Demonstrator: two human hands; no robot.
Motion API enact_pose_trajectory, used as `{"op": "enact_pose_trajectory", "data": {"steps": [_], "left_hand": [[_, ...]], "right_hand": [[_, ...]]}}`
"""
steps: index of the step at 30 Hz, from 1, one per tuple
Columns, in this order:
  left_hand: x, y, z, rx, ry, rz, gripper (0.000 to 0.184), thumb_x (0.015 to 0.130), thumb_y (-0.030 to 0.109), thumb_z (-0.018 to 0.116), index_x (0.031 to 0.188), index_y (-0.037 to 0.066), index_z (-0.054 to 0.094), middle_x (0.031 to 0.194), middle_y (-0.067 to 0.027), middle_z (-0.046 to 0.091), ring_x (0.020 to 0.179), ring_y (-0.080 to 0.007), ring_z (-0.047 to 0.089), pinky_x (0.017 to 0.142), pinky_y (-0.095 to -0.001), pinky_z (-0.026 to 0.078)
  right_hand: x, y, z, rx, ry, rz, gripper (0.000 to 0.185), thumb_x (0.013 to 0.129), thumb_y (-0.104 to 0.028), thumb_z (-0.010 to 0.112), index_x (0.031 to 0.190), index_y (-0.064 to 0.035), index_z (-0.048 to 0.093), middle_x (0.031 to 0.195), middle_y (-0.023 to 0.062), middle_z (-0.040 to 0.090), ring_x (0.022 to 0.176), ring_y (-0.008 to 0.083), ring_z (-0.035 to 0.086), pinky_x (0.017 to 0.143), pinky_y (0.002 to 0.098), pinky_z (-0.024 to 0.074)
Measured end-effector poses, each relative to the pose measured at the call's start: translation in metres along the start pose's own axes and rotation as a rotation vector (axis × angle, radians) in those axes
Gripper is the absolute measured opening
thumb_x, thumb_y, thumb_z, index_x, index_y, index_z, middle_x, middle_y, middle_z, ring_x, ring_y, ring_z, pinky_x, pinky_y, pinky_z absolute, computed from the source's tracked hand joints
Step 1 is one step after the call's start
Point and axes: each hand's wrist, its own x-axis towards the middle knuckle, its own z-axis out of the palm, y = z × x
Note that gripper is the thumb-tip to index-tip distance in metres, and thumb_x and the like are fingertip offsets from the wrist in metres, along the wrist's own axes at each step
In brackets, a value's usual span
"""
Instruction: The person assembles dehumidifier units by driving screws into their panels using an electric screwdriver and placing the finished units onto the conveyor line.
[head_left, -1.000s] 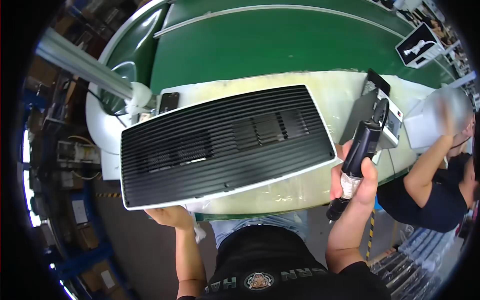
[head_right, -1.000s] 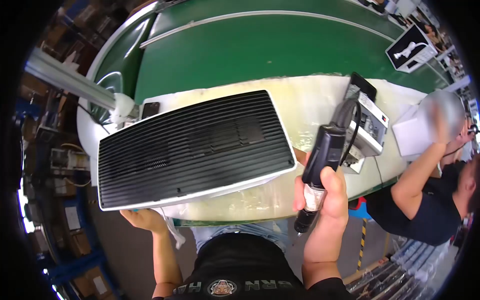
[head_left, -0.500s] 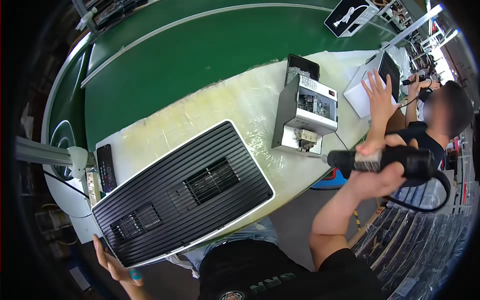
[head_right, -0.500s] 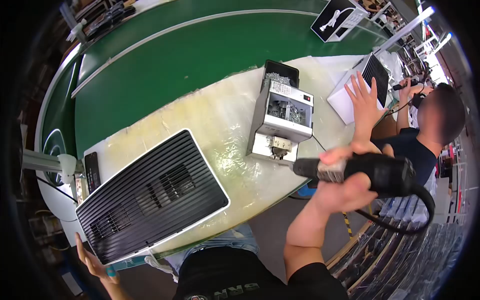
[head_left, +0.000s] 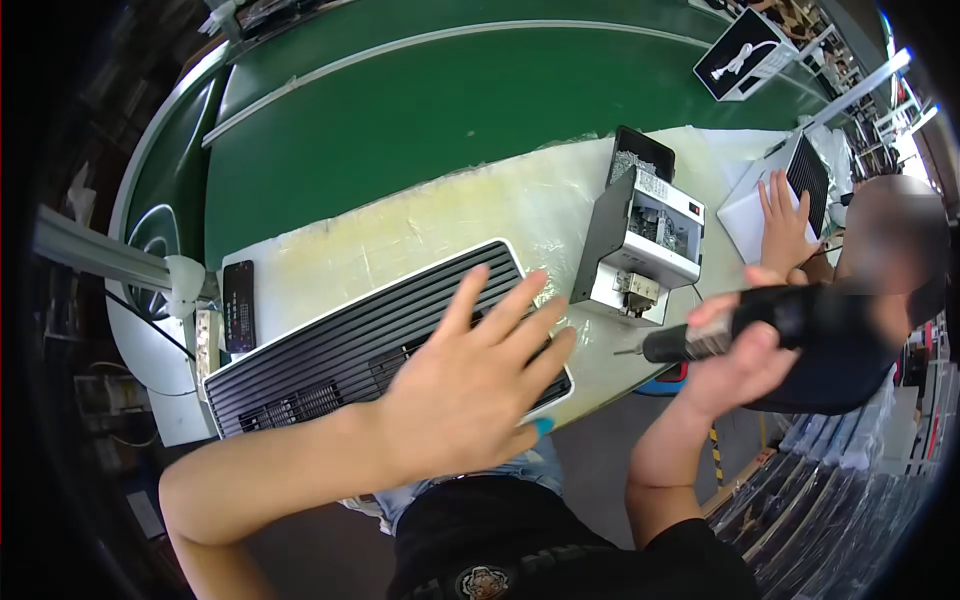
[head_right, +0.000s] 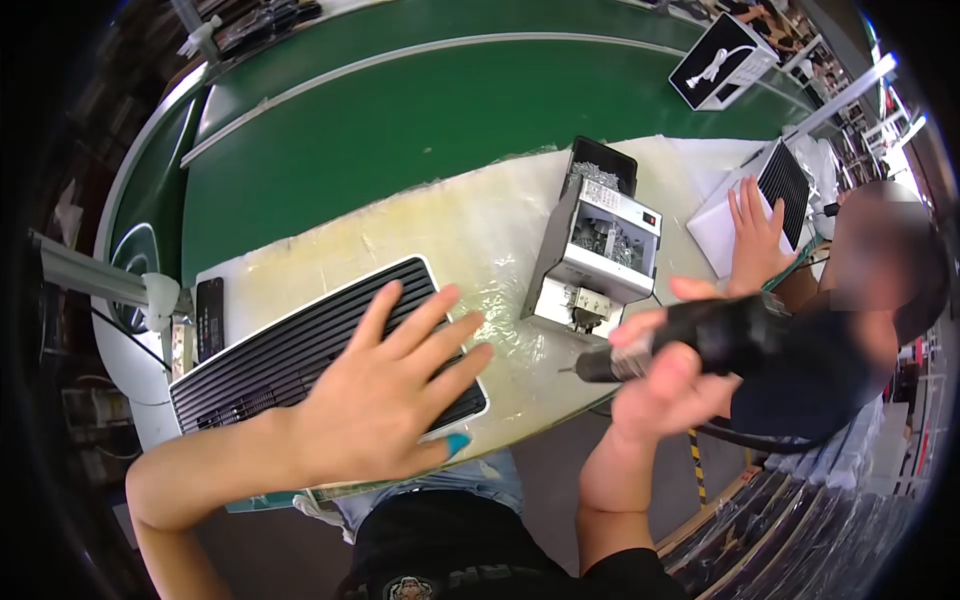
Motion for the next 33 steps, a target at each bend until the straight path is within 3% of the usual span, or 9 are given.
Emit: {"op": "enact_pose_trajectory", "data": {"steps": [4, 8, 12, 22, 24, 33], "left_hand": [[0.008, -0.001, 0.008, 0.023, 0.013, 0.030, 0.056, 0.070, 0.031, 0.071, 0.115, 0.001, 0.057, 0.117, -0.0128, 0.052, 0.130, -0.0345, 0.037, 0.108, -0.0621, 0.024], [0.007, -0.002, 0.008, 0.009, 0.030, 0.042, 0.049, 0.073, 0.030, 0.070, 0.111, 0.001, 0.058, 0.117, -0.0127, 0.053, 0.128, -0.0342, 0.039, 0.108, -0.0623, 0.024], [0.006, -0.003, 0.012, -0.010, 0.057, 0.045, 0.047, 0.074, 0.029, 0.069, 0.110, 0.000, 0.058, 0.115, -0.0133, 0.053, 0.127, -0.0346, 0.039, 0.108, -0.0625, 0.024], [0.005, -0.007, 0.018, 0.003, 0.150, 0.091, 0.039, 0.074, 0.028, 0.069, 0.098, -0.001, 0.060, 0.104, -0.0139, 0.055, 0.123, -0.0361, 0.042, 0.106, -0.0639, 0.026], [0.004, -0.007, 0.020, -0.006, 0.165, 0.096, 0.037, 0.074, 0.027, 0.069, 0.096, -0.001, 0.060, 0.102, -0.0138, 0.055, 0.122, -0.0361, 0.042, 0.106, -0.0639, 0.027], [0.003, -0.004, 0.020, 0.015, 0.152, 0.090, 0.041, 0.074, 0.029, 0.069, 0.101, -0.001, 0.060, 0.105, -0.0131, 0.055, 0.123, -0.0351, 0.042, 0.107, -0.0625, 0.026]], "right_hand": [[0.028, -0.044, -0.025, 0.096, 0.003, -0.051, 0.068, 0.094, -0.047, 0.048, 0.133, 0.0061, 0.030, 0.112, 0.0206, 0.055, 0.049, 0.0167, 0.051, 0.044, 0.0266, 0.0433], [0.042, -0.092, -0.010, 0.549, -0.121, -0.119, 0.070, 0.093, -0.045, 0.051, 0.135, 0.0062, 0.027, 0.113, 0.0194, 0.053, 0.050, 0.0168, 0.051, 0.043, 0.0269, 0.0436], [0.042, -0.111, 0.016, 0.716, -0.253, -0.120, 0.073, 0.092, -0.043, 0.054, 0.137, 0.0062, 0.024, 0.114, 0.0182, 0.052, 0.050, 0.0168, 0.051, 0.043, 0.0272, 0.0439], [0.025, -0.114, 0.063, 0.523, -0.223, -0.049, 0.082, 0.090, -0.039, 0.061, 0.142, 0.0064, 0.017, 0.116, 0.0151, 0.048, 0.051, 0.0169, 0.050, 0.041, 0.0281, 0.0445], [0.018, -0.114, 0.068, 0.453, -0.108, -0.053, 0.088, 0.090, -0.046, 0.061, 0.144, 0.0067, 0.015, 0.114, 0.0151, 0.048, 0.050, 0.0164, 0.051, 0.038, 0.0261, 0.0443], [0.016, -0.115, 0.068, 0.403, -0.084, -0.008, 0.079, 0.092, -0.046, 0.056, 0.140, 0.0069, 0.021, 0.110, 0.0140, 0.049, 0.051, 0.0153, 0.048, 0.041, 0.0258, 0.0434]]}}
